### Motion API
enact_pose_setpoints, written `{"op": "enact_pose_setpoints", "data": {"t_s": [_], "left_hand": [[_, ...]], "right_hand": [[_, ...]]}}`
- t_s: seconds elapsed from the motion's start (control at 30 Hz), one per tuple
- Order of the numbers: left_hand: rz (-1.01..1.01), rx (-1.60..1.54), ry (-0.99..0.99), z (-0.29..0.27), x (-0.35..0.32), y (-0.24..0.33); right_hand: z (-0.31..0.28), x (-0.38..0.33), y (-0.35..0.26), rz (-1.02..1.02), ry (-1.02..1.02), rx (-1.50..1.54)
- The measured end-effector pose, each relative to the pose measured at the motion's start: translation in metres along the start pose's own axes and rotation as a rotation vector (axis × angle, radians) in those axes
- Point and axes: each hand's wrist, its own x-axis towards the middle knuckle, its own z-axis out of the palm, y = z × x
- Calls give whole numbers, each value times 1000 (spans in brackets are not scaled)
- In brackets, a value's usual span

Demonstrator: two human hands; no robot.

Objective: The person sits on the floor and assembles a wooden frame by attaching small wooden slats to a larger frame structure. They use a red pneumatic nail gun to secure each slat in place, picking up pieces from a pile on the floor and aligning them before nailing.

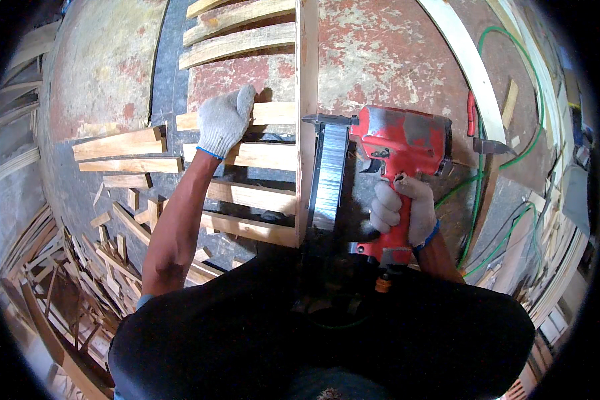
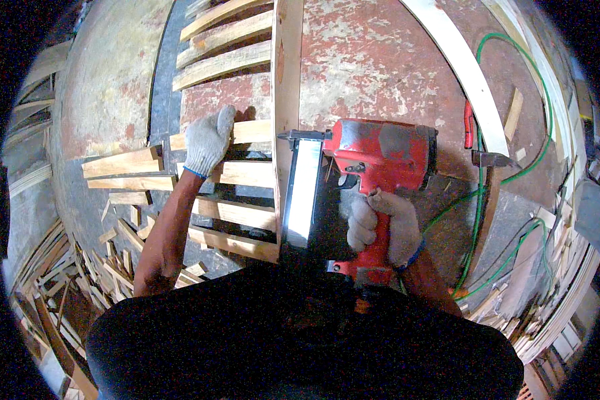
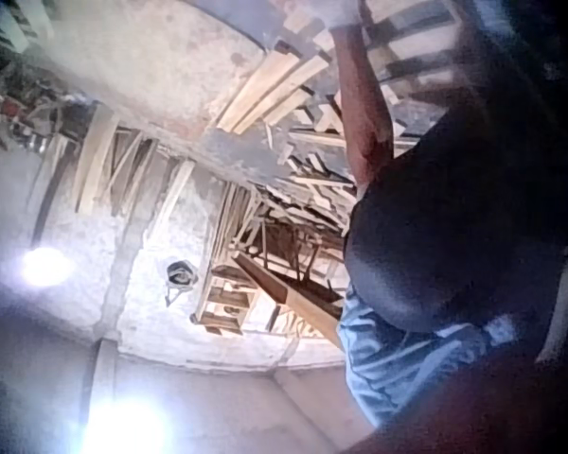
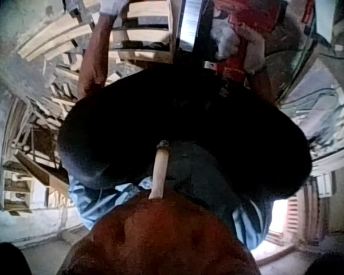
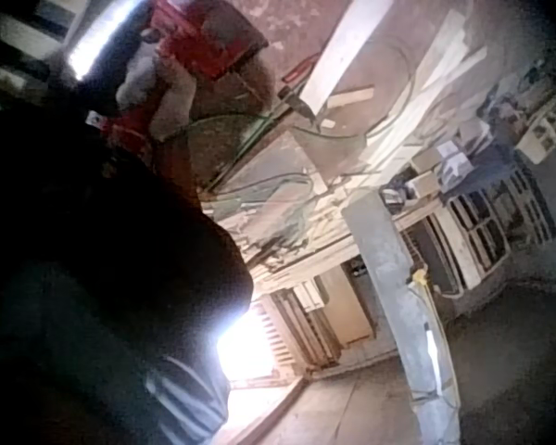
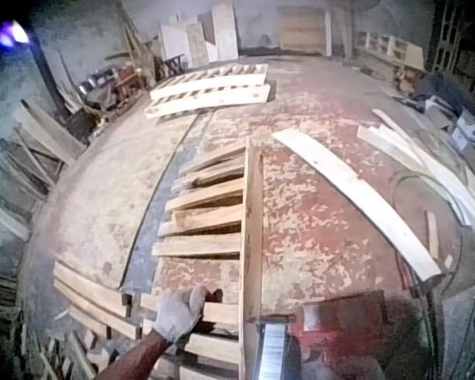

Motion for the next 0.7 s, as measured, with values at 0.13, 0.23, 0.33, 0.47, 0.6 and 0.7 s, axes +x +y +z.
{"op": "enact_pose_setpoints", "data": {"t_s": [0.13, 0.23, 0.33, 0.47, 0.6, 0.7], "left_hand": [[-19, 13, -28, -5, -1, 5], [-2, 45, -6, 0, 1, -1], [-6, 16, -17, 2, 2, -3], [12, 10, 7, 5, 1, -6], [-12, 15, -19, 4, 2, -6], [-25, 23, -33, 5, 3, -5]], "right_hand": [[-2, 0, 2, -12, 11, -4], [5, 0, 2, -19, 61, 28], [9, 0, 0, 11, 41, 73], [18, -2, -8, 44, 51, 103], [31, -5, -15, 67, 119, 47], [38, -5, -18, 85, 99, 37]]}}
